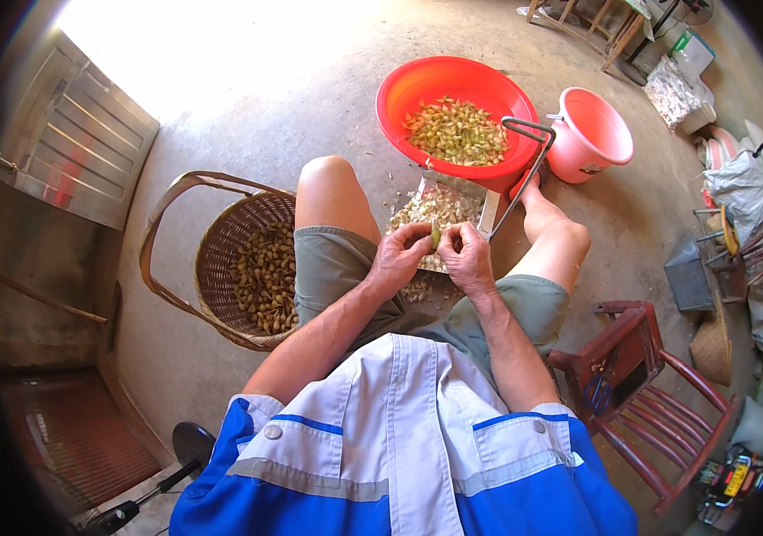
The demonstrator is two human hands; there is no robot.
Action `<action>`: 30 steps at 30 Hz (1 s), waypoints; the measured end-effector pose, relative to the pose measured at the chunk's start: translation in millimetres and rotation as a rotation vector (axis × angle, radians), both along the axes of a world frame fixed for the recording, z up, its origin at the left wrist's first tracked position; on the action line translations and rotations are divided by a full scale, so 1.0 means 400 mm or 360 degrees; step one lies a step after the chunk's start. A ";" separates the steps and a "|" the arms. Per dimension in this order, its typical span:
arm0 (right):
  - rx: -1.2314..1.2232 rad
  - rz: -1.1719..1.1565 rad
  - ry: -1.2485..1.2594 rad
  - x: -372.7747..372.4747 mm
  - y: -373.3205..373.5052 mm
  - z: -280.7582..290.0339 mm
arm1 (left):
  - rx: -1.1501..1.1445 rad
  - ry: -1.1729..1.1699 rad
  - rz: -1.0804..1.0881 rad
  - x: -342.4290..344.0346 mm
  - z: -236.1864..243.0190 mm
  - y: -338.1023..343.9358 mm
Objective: The person uses a small metal tool and then scissors to extract the inner parts of green seeds from a basket, placing them into a metal tray and a red bowl.
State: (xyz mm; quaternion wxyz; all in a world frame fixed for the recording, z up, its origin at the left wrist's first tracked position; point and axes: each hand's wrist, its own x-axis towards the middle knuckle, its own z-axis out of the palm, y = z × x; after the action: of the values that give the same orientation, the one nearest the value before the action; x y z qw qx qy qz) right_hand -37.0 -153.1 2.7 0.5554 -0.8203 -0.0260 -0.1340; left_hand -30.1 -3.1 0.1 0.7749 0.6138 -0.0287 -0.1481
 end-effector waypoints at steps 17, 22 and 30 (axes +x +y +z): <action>0.0586 0.0020 0.0350 -0.001 0.006 -0.027 | -0.0291 0.0207 0.0100 0.003 0.006 0.003; 0.0809 0.0076 0.0501 -0.003 0.000 0.002 | -0.0452 0.0266 0.0152 0.004 0.001 0.004; 0.0690 0.0166 0.0356 -0.003 0.002 0.001 | -0.0217 0.0008 0.0056 0.004 -0.011 -0.003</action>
State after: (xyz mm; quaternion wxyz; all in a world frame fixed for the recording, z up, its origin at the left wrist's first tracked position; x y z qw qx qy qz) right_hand -38.2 -152.3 3.1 0.7240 -0.6892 0.0228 -0.0160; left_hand -28.7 -4.1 -4.2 0.8174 0.5598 -0.0260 -0.1336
